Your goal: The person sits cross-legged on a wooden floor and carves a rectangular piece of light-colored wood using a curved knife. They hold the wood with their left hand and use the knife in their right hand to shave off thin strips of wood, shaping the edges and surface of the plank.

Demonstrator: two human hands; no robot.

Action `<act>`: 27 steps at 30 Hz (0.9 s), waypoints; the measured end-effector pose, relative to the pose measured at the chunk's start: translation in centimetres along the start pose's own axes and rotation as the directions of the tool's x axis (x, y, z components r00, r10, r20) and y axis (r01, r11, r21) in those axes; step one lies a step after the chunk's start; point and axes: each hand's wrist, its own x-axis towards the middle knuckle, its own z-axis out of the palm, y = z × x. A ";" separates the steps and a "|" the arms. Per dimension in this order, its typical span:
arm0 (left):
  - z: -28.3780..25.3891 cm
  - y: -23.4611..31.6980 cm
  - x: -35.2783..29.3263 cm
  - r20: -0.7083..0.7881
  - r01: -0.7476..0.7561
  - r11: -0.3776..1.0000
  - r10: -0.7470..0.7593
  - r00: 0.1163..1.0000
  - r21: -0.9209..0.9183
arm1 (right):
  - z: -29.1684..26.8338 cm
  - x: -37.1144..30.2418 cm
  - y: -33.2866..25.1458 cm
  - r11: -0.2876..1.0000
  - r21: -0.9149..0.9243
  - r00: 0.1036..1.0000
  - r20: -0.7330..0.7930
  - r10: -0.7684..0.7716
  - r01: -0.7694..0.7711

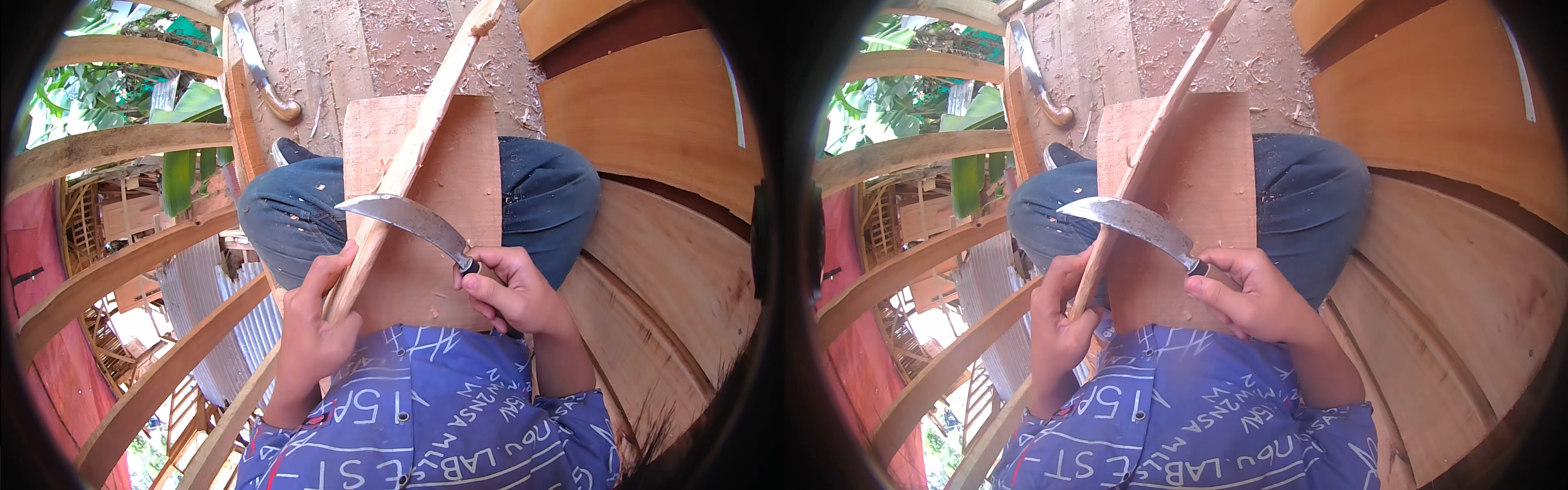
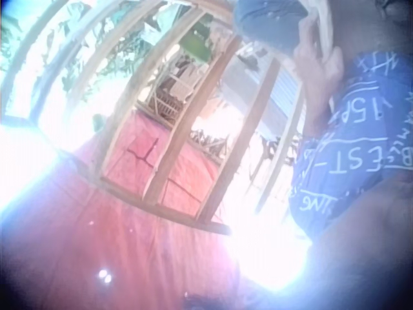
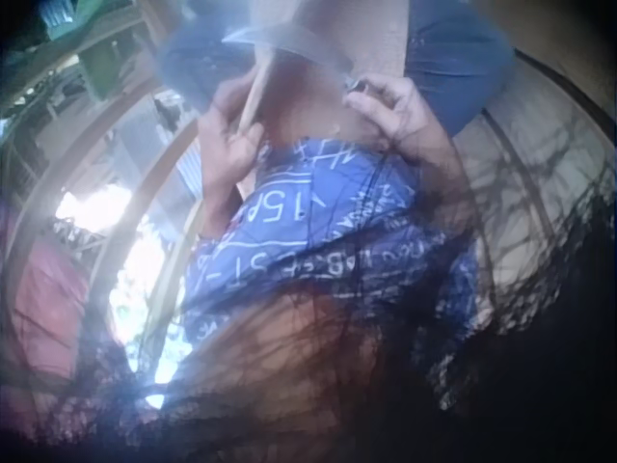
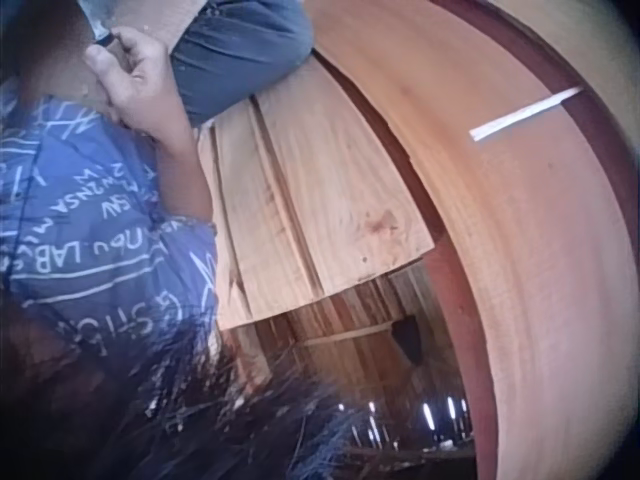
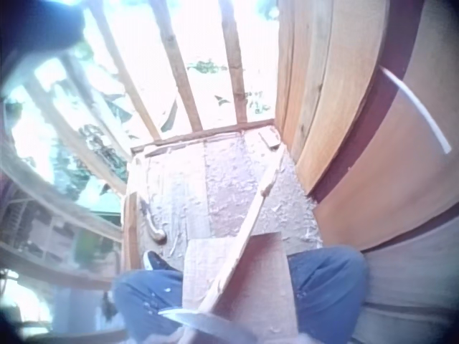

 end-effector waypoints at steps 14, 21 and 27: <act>0.3 -0.3 0.0 -0.016 -0.029 0.999 0.030 0.999 0.020 | -0.9 0.1 -0.7 0.997 -0.078 1.000 0.012 -0.018 0.019; 0.2 -0.1 -0.1 0.000 0.022 1.000 -0.022 1.000 0.003 | -0.9 0.0 -1.0 0.991 -0.136 1.000 0.005 0.008 -0.007; 0.3 -0.3 0.0 -0.020 -0.015 1.000 0.014 1.000 -0.020 | -4.3 1.7 -0.5 0.979 0.022 0.940 -0.282 -0.190 0.205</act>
